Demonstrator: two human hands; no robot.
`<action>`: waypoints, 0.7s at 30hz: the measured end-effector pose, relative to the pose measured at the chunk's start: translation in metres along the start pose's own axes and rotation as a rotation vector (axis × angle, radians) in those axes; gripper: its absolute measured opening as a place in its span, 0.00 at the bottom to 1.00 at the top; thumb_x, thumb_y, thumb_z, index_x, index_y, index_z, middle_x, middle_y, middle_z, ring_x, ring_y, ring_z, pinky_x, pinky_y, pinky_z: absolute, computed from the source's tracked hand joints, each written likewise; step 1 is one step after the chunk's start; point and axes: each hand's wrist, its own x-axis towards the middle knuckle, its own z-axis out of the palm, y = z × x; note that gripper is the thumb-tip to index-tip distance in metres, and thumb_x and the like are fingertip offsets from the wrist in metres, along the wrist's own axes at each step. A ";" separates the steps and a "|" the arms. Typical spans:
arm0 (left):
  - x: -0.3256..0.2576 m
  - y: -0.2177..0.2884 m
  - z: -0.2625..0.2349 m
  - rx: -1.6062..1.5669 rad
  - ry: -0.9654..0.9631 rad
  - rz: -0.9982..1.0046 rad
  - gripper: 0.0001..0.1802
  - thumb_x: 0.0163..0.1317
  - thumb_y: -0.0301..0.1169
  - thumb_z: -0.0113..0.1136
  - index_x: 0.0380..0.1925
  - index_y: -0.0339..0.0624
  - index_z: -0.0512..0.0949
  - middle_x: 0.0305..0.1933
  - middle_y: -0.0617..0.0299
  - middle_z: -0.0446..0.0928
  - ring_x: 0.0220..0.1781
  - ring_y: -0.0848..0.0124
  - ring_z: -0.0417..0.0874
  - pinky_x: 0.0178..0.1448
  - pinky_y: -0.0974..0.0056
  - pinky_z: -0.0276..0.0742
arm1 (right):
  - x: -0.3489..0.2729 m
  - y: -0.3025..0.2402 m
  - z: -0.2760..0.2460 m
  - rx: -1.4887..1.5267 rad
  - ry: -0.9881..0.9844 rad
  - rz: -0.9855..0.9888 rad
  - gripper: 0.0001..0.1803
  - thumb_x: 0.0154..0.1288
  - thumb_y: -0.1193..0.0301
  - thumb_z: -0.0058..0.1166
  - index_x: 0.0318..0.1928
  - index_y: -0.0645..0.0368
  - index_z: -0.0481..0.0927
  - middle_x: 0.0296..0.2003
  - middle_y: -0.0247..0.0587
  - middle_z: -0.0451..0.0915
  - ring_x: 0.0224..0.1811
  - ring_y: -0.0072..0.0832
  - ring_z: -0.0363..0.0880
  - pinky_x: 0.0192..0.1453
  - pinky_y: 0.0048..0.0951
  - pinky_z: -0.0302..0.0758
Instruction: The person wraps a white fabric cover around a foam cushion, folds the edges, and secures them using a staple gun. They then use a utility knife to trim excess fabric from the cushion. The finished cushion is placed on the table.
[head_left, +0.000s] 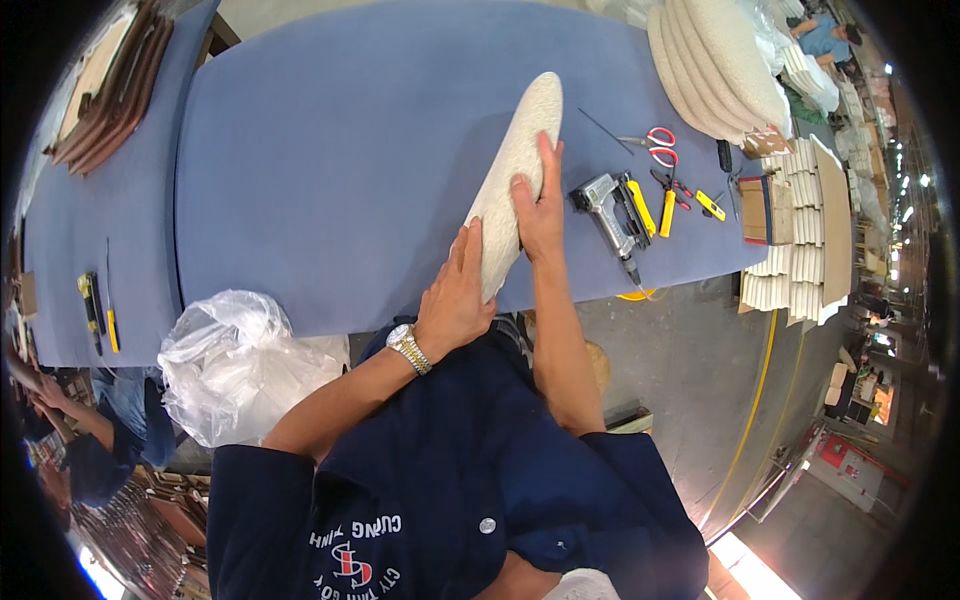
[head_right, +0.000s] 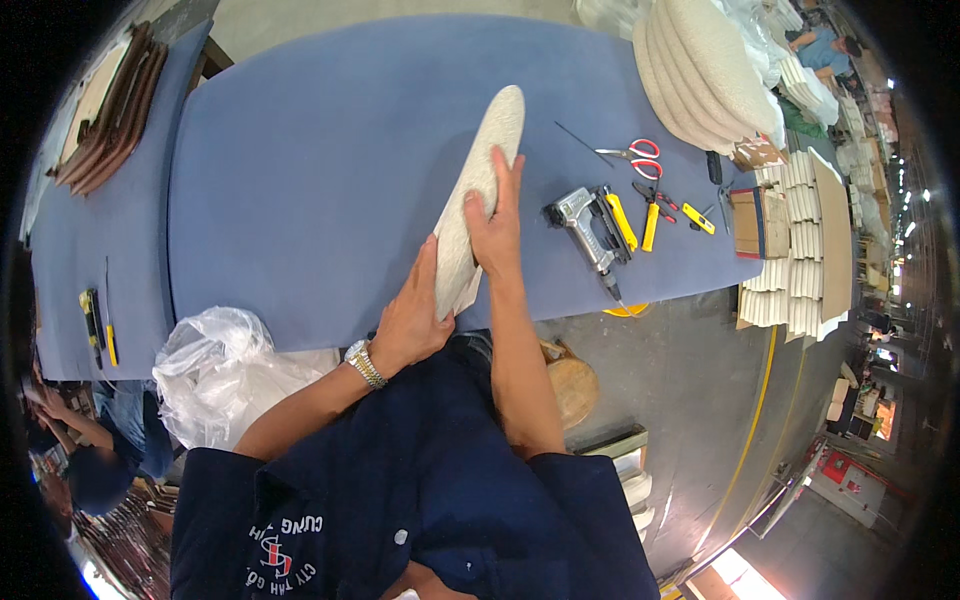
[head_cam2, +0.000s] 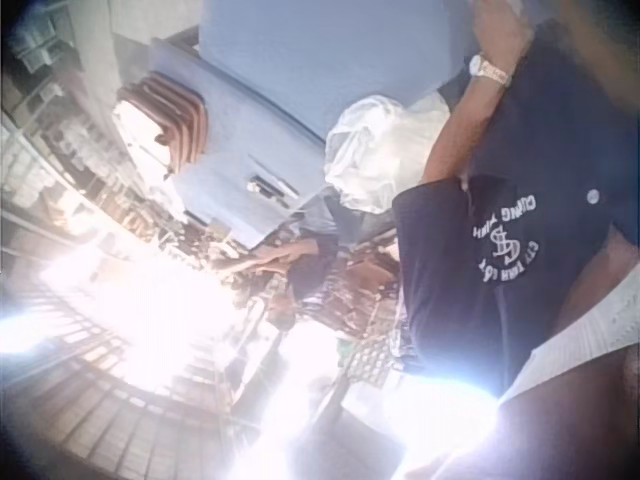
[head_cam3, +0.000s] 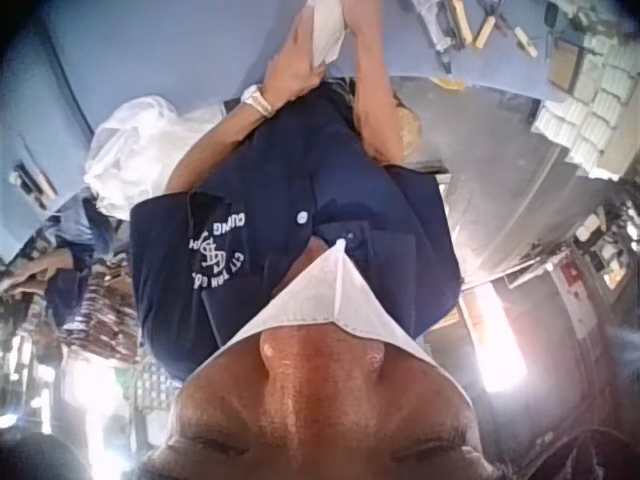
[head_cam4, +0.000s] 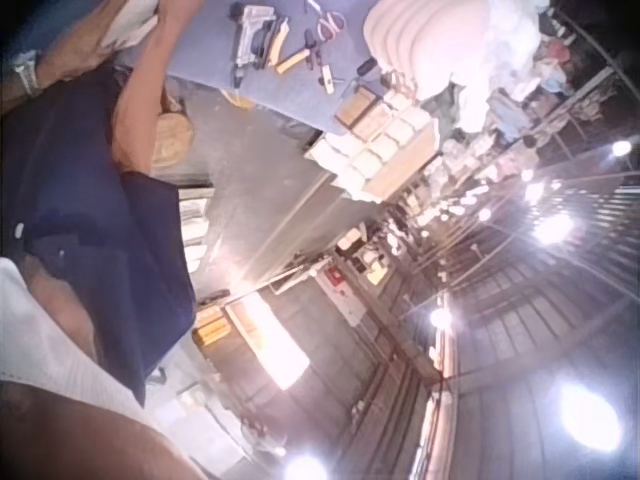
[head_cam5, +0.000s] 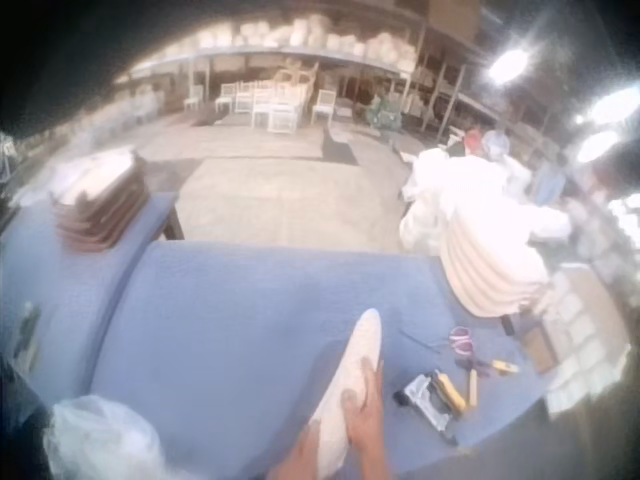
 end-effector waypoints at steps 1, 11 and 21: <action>-0.004 -0.004 0.005 0.019 0.021 0.033 0.58 0.56 0.25 0.66 0.80 0.33 0.39 0.80 0.34 0.54 0.73 0.36 0.69 0.68 0.45 0.76 | -0.012 0.000 0.000 0.030 0.026 0.013 0.42 0.68 0.74 0.53 0.81 0.51 0.56 0.81 0.68 0.43 0.85 0.54 0.40 0.84 0.44 0.48; -0.006 -0.002 0.015 0.092 0.108 0.051 0.57 0.55 0.25 0.68 0.80 0.34 0.42 0.77 0.34 0.60 0.63 0.34 0.78 0.58 0.41 0.82 | 0.033 -0.027 0.008 -0.368 0.042 0.195 0.54 0.68 0.62 0.61 0.82 0.64 0.41 0.79 0.70 0.48 0.84 0.56 0.46 0.84 0.46 0.52; -0.053 -0.049 0.047 -0.009 0.496 0.117 0.45 0.61 0.29 0.72 0.74 0.32 0.59 0.70 0.38 0.73 0.63 0.43 0.81 0.59 0.50 0.83 | 0.002 -0.032 0.047 -0.625 0.084 0.170 0.51 0.67 0.67 0.56 0.83 0.54 0.42 0.76 0.73 0.51 0.75 0.62 0.64 0.77 0.49 0.67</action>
